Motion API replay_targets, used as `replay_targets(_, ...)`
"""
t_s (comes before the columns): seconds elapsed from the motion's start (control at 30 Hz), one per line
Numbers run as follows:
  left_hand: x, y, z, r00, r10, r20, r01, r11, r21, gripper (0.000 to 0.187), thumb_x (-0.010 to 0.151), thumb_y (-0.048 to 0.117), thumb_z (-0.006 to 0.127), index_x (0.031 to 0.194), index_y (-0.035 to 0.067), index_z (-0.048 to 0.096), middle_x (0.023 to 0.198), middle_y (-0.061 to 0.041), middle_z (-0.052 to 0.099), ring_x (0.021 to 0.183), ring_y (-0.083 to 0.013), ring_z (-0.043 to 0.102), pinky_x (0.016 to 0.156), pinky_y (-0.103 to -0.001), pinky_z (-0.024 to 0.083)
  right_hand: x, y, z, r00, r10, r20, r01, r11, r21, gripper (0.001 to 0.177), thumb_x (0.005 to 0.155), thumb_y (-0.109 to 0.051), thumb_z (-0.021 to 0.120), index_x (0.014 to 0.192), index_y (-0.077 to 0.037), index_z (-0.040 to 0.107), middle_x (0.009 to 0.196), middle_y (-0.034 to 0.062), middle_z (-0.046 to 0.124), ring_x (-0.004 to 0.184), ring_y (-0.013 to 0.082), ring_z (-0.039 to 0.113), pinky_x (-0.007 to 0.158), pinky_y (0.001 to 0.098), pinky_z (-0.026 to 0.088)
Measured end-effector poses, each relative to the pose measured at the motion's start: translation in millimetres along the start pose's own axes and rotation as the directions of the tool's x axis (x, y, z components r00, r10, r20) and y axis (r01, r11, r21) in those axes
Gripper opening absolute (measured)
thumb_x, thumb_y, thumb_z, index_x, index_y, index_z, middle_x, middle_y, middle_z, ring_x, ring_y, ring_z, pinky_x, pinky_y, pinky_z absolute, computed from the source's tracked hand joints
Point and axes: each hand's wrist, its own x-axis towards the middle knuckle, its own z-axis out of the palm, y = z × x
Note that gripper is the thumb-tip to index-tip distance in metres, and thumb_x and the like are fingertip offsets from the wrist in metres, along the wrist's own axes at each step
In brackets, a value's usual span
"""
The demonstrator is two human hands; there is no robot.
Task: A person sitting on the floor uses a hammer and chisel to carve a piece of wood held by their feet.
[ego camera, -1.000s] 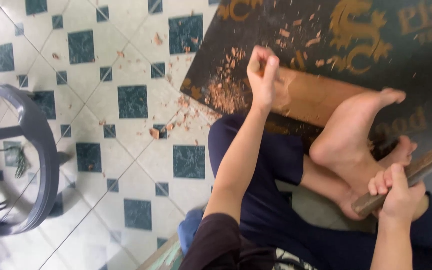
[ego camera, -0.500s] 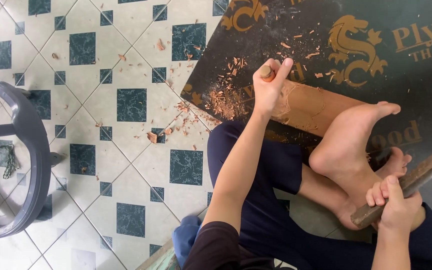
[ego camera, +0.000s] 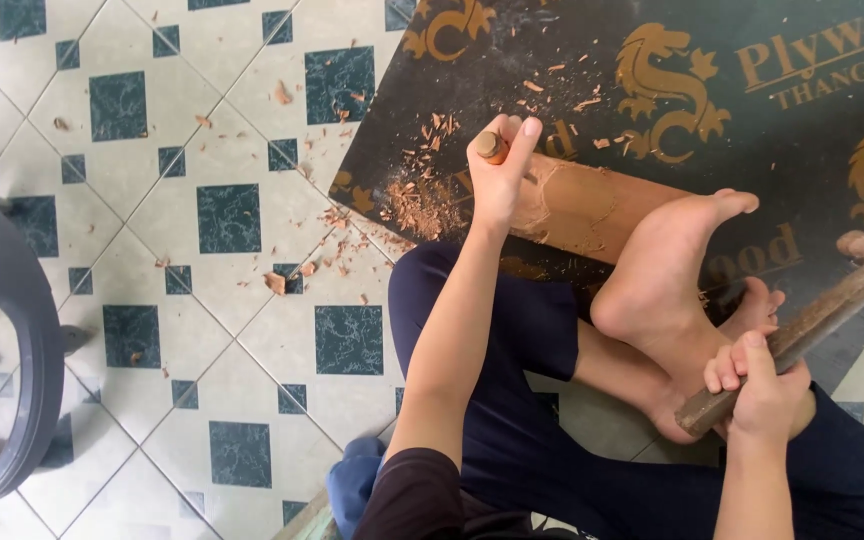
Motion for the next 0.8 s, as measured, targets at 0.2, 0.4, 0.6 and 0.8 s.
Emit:
replay_targets(0.2, 1, -8, 0, 0.997, 0.017, 0.075, -0.011, 0.997, -0.076, 0.051, 0.086, 0.038, 0.071, 0.067, 0.022, 0.027, 0.062, 0.010, 0.024, 0.059, -0.0052, 0.021, 0.054, -0.025, 0.019, -1, 5, -8, 0.999, -0.022, 0.037, 0.023, 0.999, -0.027, 0.040, 0.116, -0.019, 0.051, 0.080, -0.016, 0.033, 0.069, -0.0042, 0.030, 0.052, 0.0059, 0.031, 0.047, 0.0241, 0.029)
replay_targets(0.4, 0, 1, 8, 0.992, -0.101, 0.074, 0.096, 0.993, 0.070, 0.054, 0.088, 0.043, 0.065, 0.062, 0.021, 0.022, 0.059, 0.009, 0.022, 0.058, -0.0047, 0.019, 0.055, -0.025, 0.018, -3, 0, -7, 0.998, -0.028, 0.054, 0.031, 0.998, -0.054, 0.012, 0.114, -0.020, 0.053, 0.105, -0.017, 0.045, 0.070, -0.0055, 0.032, 0.051, 0.0047, 0.034, 0.047, 0.0230, 0.031)
replay_targets(0.6, 2, -2, 8, 0.981, -0.157, 0.114, 0.144, 0.983, 0.112, 0.054, 0.085, 0.049, 0.065, 0.062, 0.022, 0.025, 0.060, 0.009, 0.022, 0.058, -0.0058, 0.019, 0.055, -0.026, 0.017, -1, -1, -6, 0.997, -0.030, 0.072, 0.035, 0.997, -0.072, 0.016, 0.114, -0.021, 0.053, 0.101, -0.018, 0.044, 0.069, -0.0062, 0.032, 0.051, 0.0050, 0.034, 0.046, 0.0230, 0.031)
replay_targets(0.8, 1, -7, 12, 0.979, -0.126, 0.159, 0.104, 0.985, 0.137, 0.052, 0.089, 0.043, 0.063, 0.063, 0.022, 0.023, 0.062, 0.009, 0.021, 0.060, -0.0061, 0.019, 0.059, -0.025, 0.019, 2, 10, -10, 0.994, -0.038, 0.099, 0.051, 0.989, -0.135, 0.024, 0.119, -0.033, 0.044, 0.111, -0.011, 0.049, 0.071, -0.0008, 0.037, 0.050, 0.0094, 0.040, 0.042, 0.0246, 0.035)
